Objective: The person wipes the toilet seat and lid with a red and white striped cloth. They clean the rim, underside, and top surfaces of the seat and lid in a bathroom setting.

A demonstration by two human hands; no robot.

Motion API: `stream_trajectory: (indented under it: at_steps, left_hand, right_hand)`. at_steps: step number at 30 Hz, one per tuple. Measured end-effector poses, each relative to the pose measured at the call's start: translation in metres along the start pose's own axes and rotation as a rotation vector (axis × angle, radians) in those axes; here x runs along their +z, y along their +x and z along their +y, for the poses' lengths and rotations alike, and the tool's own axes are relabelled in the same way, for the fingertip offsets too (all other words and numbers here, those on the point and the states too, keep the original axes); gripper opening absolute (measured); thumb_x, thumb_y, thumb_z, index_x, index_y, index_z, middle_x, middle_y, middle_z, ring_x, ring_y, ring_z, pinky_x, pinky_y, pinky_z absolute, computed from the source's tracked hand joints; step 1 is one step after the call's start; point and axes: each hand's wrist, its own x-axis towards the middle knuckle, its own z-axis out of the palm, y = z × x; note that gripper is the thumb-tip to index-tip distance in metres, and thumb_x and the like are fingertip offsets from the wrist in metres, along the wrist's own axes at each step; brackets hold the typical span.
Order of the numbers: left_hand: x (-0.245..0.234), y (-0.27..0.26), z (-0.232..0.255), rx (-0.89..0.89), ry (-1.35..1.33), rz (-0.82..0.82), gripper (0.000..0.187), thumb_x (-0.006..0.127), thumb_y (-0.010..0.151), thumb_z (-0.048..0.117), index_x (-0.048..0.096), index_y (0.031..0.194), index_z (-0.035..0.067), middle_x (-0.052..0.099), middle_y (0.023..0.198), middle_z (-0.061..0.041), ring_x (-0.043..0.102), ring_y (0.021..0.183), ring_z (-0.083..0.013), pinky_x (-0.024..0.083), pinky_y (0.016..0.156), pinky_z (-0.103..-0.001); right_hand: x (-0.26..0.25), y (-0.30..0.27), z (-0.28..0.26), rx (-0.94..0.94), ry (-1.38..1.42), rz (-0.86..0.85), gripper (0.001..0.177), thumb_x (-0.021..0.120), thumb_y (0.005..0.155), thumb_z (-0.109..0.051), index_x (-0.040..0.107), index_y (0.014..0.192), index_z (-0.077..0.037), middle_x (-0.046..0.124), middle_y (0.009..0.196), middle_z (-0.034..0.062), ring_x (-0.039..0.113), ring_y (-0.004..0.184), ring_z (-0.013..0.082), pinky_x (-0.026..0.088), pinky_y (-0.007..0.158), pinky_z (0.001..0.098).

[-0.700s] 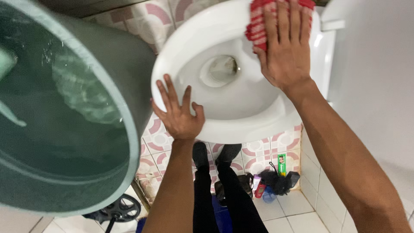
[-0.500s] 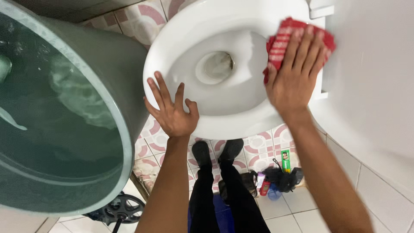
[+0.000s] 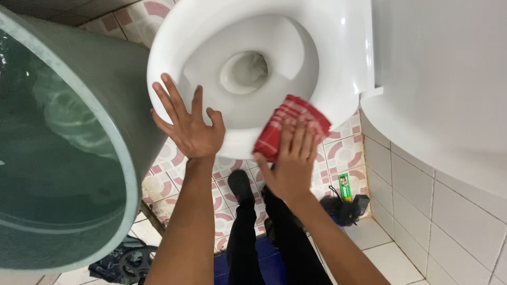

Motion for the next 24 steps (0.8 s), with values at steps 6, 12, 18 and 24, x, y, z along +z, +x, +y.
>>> stream_trajectory:
  at_steps: [6, 12, 18, 24]
  left_hand:
    - [0.005, -0.001, -0.003, -0.011, -0.031, -0.001, 0.062, 0.062, 0.095, 0.026, 0.058, 0.156, 0.014, 0.014, 0.175, -0.020, 0.004, 0.163, -0.0368, 0.015, 0.122, -0.074]
    - [-0.012, -0.004, -0.007, -0.081, -0.326, -0.142, 0.065, 0.064, 0.101, 0.042, 0.049, 0.160, 0.020, 0.037, 0.166, 0.006, 0.005, 0.162, -0.0337, -0.002, 0.127, -0.069]
    - [-0.019, -0.053, 0.079, -0.079, -0.431, -0.154, 0.059, 0.041, 0.110, 0.050, 0.043, 0.163, 0.024, 0.024, 0.176, -0.009, 0.007, 0.167, -0.0306, -0.002, 0.136, -0.063]
    - [-0.002, -0.077, 0.128, -0.119, -0.505, -0.180, 0.069, 0.034, 0.109, 0.061, 0.026, 0.168, 0.026, 0.017, 0.180, -0.010, 0.011, 0.170, -0.0363, 0.005, 0.137, -0.065]
  right_hand:
    - [0.004, -0.013, -0.027, -0.218, 0.027, 0.033, 0.065, 0.053, 0.102, -0.038, 0.040, 0.160, -0.010, 0.039, 0.157, 0.0193, 0.035, 0.143, 0.0422, 0.030, 0.109, 0.0592]
    - [0.000, 0.016, -0.012, -0.304, 0.153, 0.010, 0.045, 0.058, 0.099, -0.021, 0.062, 0.142, -0.012, 0.061, 0.134, 0.0118, 0.050, 0.111, 0.0303, 0.038, 0.096, 0.0474]
    - [-0.006, 0.030, 0.004, -0.204, 0.616, 0.136, 0.029, 0.066, 0.098, -0.004, 0.070, 0.126, -0.009, 0.071, 0.119, 0.0095, 0.060, 0.097, 0.0245, 0.051, 0.090, 0.0369]
    - [-0.020, 0.050, 0.036, -0.055, 0.773, 0.101, 0.026, 0.054, 0.105, 0.000, 0.067, 0.127, -0.008, 0.069, 0.115, 0.0131, 0.070, 0.105, 0.0264, 0.057, 0.094, 0.0373]
